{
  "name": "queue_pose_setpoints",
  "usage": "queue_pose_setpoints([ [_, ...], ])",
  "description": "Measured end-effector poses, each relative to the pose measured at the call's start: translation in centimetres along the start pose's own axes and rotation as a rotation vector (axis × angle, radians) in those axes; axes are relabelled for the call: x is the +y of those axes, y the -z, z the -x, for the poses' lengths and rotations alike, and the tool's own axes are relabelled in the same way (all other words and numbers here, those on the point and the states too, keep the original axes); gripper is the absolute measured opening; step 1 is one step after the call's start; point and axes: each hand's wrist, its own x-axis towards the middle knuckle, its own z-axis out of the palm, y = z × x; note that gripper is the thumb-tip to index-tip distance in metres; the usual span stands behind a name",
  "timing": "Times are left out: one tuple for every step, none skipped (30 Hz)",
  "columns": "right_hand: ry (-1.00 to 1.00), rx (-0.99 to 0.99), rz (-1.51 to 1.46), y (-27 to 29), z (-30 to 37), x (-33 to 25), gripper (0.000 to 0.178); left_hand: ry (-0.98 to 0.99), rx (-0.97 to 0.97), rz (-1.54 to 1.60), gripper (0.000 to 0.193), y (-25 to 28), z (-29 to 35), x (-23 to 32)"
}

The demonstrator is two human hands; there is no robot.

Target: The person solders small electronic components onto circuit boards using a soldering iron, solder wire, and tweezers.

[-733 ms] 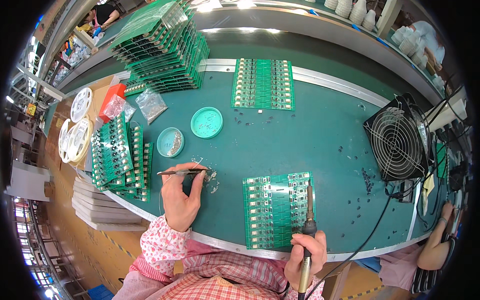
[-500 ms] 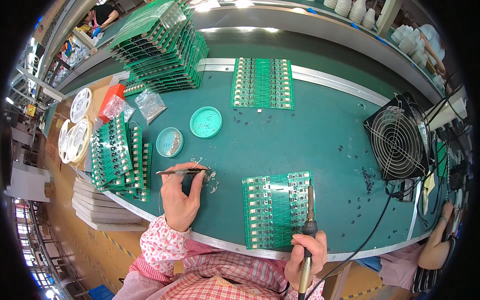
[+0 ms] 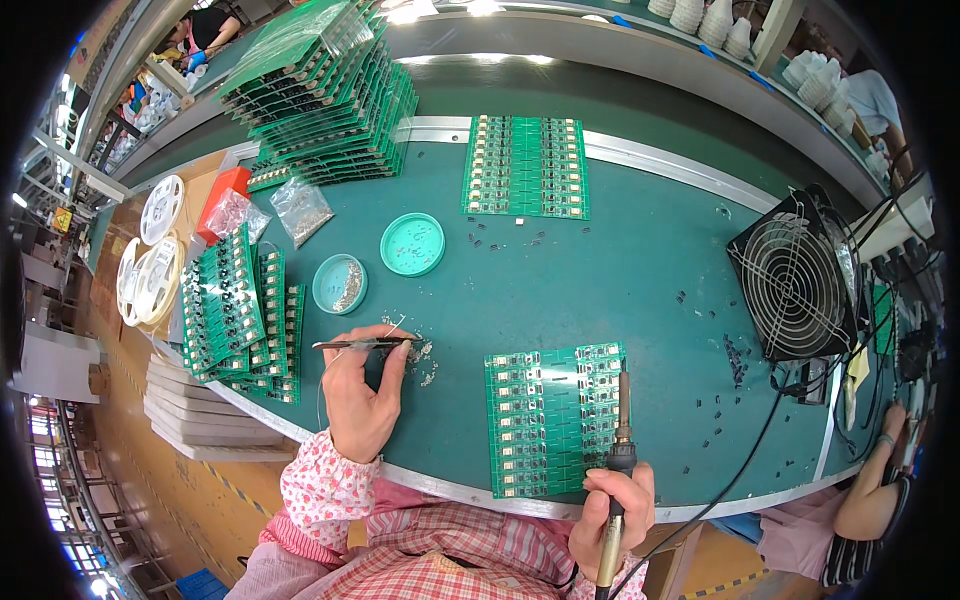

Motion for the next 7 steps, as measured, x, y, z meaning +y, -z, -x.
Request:
queue_pose_setpoints([
  [-0.004, 0.002, -0.002, -0.01, 0.01, -0.04, 0.020, 0.007, -0.004, 0.003, 0.004, 0.01, 0.01, 0.01],
  [-0.004, 0.002, -0.002, 0.09, 0.07, -0.22, 0.020, 0.007, -0.004, 0.003, 0.004, -0.03, 0.02, -0.10],
  [-0.049, -0.036, 0.000, 0.30, 0.17, -0.50, 0.021, -0.013, 0.009, -0.006, 0.006, -0.12, 0.04, -0.31],
  [-0.094, -0.075, 0.001, 0.43, 0.24, -0.64, 0.022, -0.034, 0.022, -0.014, 0.009, -0.17, 0.06, -0.41],
  [-0.094, -0.074, 0.002, 0.40, 0.24, -0.60, 0.022, -0.034, 0.021, -0.013, 0.009, -0.17, 0.07, -0.39],
  [-0.068, -0.039, -0.003, 0.28, 0.20, -0.45, 0.021, -0.018, 0.008, -0.005, 0.007, -0.15, 0.09, -0.33],
  [-0.041, -0.003, -0.009, 0.05, 0.11, -0.20, 0.021, -0.002, -0.006, 0.004, 0.006, -0.07, 0.12, -0.20],
])
